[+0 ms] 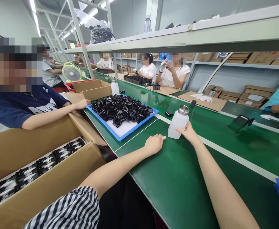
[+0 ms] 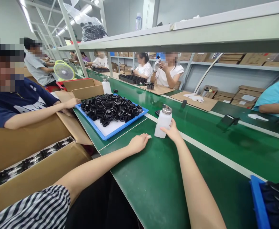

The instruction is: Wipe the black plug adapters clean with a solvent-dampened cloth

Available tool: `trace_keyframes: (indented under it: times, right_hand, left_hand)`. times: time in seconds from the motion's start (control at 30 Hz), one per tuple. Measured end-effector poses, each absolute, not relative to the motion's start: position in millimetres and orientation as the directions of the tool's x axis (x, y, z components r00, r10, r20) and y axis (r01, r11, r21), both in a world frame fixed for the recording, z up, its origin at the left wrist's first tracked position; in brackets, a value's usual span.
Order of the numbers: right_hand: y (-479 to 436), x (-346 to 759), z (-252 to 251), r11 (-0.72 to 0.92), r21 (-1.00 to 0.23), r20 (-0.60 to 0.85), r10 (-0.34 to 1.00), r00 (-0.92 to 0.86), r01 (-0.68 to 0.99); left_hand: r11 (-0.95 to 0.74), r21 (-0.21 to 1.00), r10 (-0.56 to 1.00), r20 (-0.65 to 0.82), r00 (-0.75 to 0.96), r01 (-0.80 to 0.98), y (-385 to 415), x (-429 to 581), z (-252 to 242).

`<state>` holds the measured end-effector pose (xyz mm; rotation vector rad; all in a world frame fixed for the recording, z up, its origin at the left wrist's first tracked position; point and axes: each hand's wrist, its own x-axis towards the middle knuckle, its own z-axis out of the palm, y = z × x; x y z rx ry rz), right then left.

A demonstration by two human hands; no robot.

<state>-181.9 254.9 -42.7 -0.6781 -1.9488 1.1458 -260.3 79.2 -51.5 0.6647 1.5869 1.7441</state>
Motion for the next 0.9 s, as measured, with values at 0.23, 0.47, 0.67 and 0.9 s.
trace_keyframes:
  times: [0.23, 0.47, 0.67, 0.9]
  right_hand:
    - [236.8, -195.9, -49.3, 0.518, -0.827, 0.353, 0.781, -0.515, 0.217]
    - [216.4, -190.3, -35.7, 0.621, -0.628, 0.495, 0.784, -0.375, 0.468]
    - [217.6, -183.4, -44.5, 0.796, -0.166, 0.742, 0.49, -0.457, 0.583]
    - [219.1, -176.2, -43.1, 0.773, 0.022, 0.838, 0.332, -0.434, 0.634]
  left_hand:
    - [-0.371, 0.692, 0.69, -0.241, -0.683, -0.619, 112.8, -293.8, 5.1]
    - [-0.367, 0.421, 0.801, -0.31, -0.512, -0.829, 114.9, -268.3, -5.5]
    - [-0.397, 0.297, 0.809, -0.334, -0.484, -0.869, 112.3, -262.9, -2.1]
    - [-0.436, 0.215, 0.82, -0.304, -0.485, -0.874, 107.7, -257.4, 5.9]
